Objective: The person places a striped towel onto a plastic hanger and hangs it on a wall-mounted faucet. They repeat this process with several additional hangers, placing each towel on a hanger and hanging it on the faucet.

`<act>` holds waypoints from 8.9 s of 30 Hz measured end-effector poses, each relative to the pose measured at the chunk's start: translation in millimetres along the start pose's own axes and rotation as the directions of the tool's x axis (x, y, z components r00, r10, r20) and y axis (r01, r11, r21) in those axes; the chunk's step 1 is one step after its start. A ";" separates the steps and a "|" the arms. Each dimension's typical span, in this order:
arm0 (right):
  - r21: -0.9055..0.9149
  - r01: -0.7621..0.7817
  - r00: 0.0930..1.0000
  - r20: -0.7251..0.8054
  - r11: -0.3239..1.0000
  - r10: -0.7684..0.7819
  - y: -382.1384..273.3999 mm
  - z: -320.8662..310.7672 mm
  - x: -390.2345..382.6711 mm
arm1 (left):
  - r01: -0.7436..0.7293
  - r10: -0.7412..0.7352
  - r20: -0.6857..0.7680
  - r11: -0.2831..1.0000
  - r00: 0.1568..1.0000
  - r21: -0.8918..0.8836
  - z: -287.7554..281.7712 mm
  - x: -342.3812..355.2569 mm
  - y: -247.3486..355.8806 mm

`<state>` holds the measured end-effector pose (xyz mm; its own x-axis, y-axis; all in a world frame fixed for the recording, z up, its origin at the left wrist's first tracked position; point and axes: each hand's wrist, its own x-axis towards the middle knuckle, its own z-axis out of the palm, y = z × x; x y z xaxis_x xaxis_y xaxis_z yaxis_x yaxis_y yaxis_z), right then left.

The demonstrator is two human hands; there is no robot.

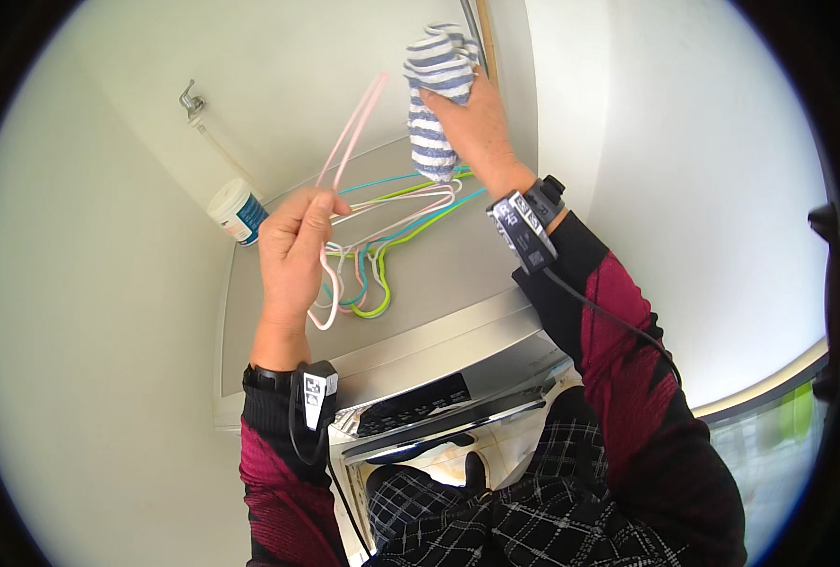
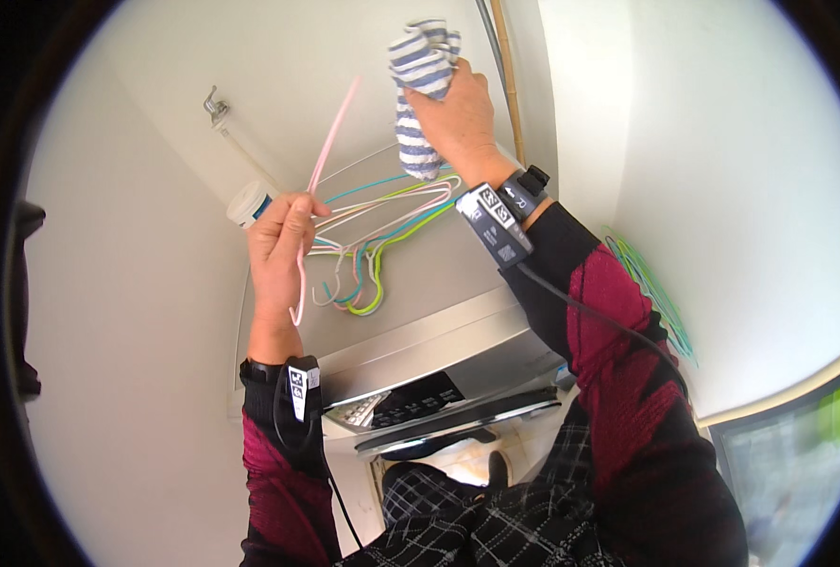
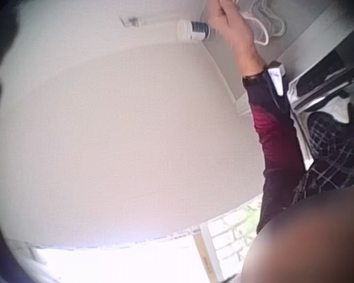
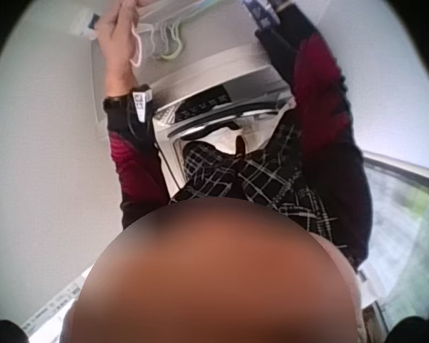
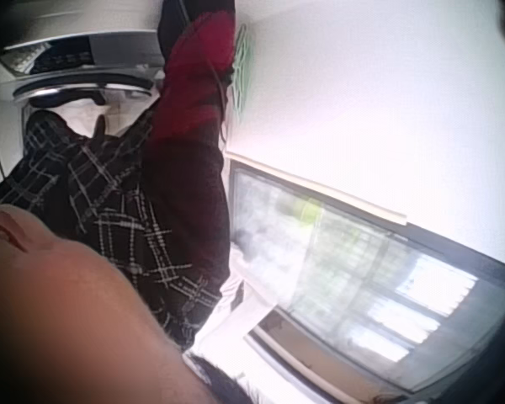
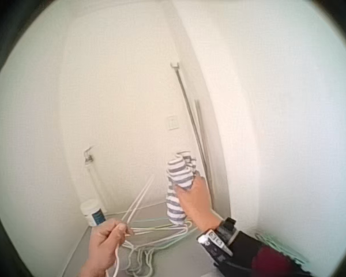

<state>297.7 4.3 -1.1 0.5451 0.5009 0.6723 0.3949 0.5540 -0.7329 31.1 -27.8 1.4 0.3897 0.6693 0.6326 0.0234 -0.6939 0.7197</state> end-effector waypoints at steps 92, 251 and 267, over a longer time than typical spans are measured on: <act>0.321 -0.131 0.951 0.309 0.938 0.028 -27.5 6.6 -31.9 | 0.131 -0.069 0.112 0.587 0.991 -0.799 -52.4 10.3 -24.8; -0.972 0.185 0.792 0.233 0.142 0.564 263.7 -404.5 -267.8 | 0.323 -0.171 0.295 0.726 0.940 -0.608 -76.7 3.6 -55.3; -0.969 0.146 0.813 0.231 0.198 0.534 256.8 -398.3 -282.0 | 0.298 -0.191 0.249 0.798 0.949 -0.523 -77.2 4.0 -53.3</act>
<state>539.9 -259.5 -420.4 0.4834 0.8568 0.1796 0.8743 -0.4623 -0.1479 -39.7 32.4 -12.4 0.5947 0.7021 0.3916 -0.3469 -0.2153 0.9128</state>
